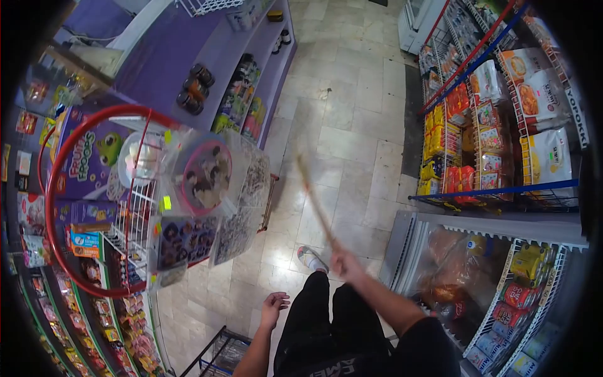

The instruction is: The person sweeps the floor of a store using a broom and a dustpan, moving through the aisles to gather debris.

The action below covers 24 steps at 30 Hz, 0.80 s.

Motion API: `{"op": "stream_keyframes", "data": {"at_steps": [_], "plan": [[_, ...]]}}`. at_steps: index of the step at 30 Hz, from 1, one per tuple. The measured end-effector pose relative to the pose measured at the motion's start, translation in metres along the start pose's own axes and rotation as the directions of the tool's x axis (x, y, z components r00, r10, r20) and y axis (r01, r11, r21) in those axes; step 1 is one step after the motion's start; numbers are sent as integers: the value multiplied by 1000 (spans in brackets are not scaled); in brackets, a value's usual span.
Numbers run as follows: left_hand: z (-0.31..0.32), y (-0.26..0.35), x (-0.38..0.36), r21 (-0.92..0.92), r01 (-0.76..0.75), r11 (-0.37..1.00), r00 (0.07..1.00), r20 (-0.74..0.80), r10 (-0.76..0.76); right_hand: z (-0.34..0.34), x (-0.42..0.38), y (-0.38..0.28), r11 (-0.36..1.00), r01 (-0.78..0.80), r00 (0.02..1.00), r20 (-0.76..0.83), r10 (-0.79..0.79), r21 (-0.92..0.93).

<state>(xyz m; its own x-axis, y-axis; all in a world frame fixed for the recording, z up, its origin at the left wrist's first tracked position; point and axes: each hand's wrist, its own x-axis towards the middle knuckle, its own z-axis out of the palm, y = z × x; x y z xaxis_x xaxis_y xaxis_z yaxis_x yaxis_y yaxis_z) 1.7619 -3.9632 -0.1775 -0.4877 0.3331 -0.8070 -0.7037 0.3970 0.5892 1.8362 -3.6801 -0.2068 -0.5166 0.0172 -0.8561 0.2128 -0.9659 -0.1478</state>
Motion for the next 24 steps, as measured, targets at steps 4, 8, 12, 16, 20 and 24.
{"op": "stream_keyframes", "data": {"at_steps": [4, 8, 12, 16, 20, 24], "plan": [[5, 47, 27, 64, -35, 997, 999, 32, 33, -2, 24, 75, 872, -388, 916, 228, 329, 300], [28, 74, 47, 109, -67, 992, 995, 84, 58, -6, 111, 67, 970, -244, 970, -18, 244, -5], [42, 80, 50, 114, -44, 992, 995, 97, 33, -66, 239, -31, 923, -336, 941, 23, 338, 186], [46, 73, 49, 106, -1, 994, 1000, -13, 2, -55, 257, -197, 991, -74, 995, -64, 82, 112], [81, 80, 47, -22, 61, 998, 977, -204, -64, -22, 260, -321, 994, 114, 978, -177, -113, -7], [143, 99, 67, -28, 103, 994, 983, -153, -106, -5, 244, -356, 930, 288, 924, -188, -332, -228]]}}
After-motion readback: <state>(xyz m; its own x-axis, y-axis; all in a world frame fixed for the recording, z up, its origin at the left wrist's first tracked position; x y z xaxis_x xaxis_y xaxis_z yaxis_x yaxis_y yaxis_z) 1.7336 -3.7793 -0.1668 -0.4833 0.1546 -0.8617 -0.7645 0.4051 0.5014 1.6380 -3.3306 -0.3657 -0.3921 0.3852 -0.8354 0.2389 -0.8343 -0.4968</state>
